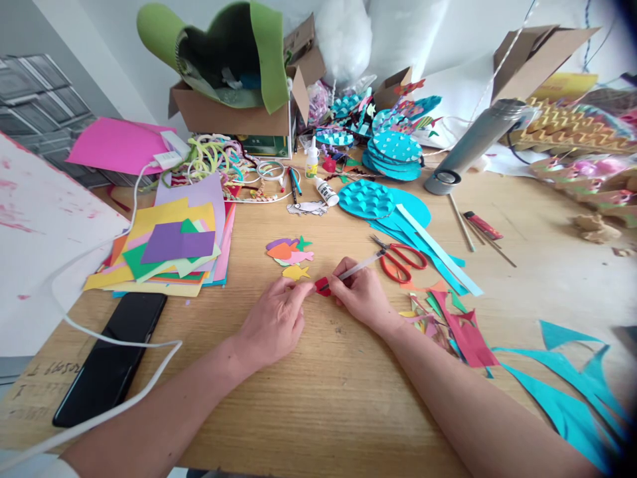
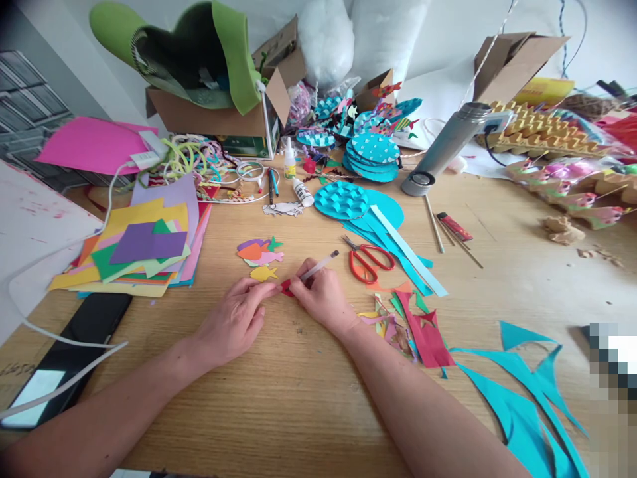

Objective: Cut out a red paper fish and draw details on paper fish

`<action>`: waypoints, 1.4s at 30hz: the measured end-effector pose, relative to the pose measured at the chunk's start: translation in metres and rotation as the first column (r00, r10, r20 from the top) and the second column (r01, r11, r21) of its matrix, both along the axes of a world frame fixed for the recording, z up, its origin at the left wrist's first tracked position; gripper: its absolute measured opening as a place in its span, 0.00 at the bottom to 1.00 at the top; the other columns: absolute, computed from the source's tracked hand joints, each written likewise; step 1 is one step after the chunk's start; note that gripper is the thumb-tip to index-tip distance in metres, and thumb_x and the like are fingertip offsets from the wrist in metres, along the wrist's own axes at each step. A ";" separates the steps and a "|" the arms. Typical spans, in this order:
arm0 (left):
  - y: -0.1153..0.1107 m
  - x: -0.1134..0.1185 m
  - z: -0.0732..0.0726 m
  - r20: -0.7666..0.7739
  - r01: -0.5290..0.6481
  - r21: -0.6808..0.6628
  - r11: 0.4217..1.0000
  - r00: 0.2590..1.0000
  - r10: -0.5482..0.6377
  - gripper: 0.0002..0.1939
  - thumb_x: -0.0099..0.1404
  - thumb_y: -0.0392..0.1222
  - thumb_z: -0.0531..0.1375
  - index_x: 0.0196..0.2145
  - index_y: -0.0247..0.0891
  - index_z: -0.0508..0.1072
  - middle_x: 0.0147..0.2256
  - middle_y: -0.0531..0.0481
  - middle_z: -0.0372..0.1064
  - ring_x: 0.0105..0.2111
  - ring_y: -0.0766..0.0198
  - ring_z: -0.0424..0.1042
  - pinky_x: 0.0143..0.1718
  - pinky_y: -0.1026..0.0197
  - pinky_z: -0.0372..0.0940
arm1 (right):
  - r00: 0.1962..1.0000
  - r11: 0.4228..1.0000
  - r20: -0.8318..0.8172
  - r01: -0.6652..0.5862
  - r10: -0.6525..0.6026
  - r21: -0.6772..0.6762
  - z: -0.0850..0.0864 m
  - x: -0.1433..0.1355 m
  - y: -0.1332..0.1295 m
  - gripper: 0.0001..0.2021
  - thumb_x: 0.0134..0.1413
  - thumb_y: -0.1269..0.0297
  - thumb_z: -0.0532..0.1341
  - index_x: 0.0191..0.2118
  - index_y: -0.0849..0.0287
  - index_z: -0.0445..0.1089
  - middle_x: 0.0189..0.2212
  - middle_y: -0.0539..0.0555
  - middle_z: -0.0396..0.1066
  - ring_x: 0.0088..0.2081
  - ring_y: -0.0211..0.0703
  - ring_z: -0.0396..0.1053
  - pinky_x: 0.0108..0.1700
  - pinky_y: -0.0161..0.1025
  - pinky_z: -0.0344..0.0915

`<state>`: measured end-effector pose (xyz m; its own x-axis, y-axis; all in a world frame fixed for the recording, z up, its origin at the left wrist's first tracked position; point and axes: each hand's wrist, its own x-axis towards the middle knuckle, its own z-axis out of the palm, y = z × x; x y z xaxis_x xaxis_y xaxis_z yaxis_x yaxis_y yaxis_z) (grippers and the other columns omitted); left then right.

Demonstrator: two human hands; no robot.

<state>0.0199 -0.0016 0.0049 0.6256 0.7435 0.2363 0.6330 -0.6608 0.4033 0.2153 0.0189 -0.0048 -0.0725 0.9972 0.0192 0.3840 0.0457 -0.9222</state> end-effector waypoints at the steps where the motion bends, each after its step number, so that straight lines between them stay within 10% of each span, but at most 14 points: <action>1: 0.000 0.000 0.000 -0.001 0.001 -0.001 1.000 1.000 -0.001 0.25 0.61 0.24 0.51 0.56 0.36 0.58 0.48 0.47 0.71 0.49 0.54 0.64 0.51 0.49 0.63 | 1.000 1.000 -0.001 -0.001 0.001 -0.005 0.000 0.000 0.000 0.06 0.50 0.67 0.58 0.25 0.57 0.62 0.15 0.46 0.63 0.17 0.35 0.60 0.19 0.32 0.52; 42: 0.000 0.000 0.000 0.015 0.003 -0.004 1.000 1.000 -0.003 0.26 0.61 0.24 0.50 0.55 0.37 0.59 0.49 0.46 0.71 0.49 0.54 0.65 0.52 0.48 0.64 | 0.962 0.991 -0.238 0.131 -0.134 -0.030 0.011 -0.001 -0.003 0.09 0.48 0.64 0.61 0.24 0.55 0.60 0.12 0.45 0.63 0.14 0.35 0.60 0.17 0.32 0.54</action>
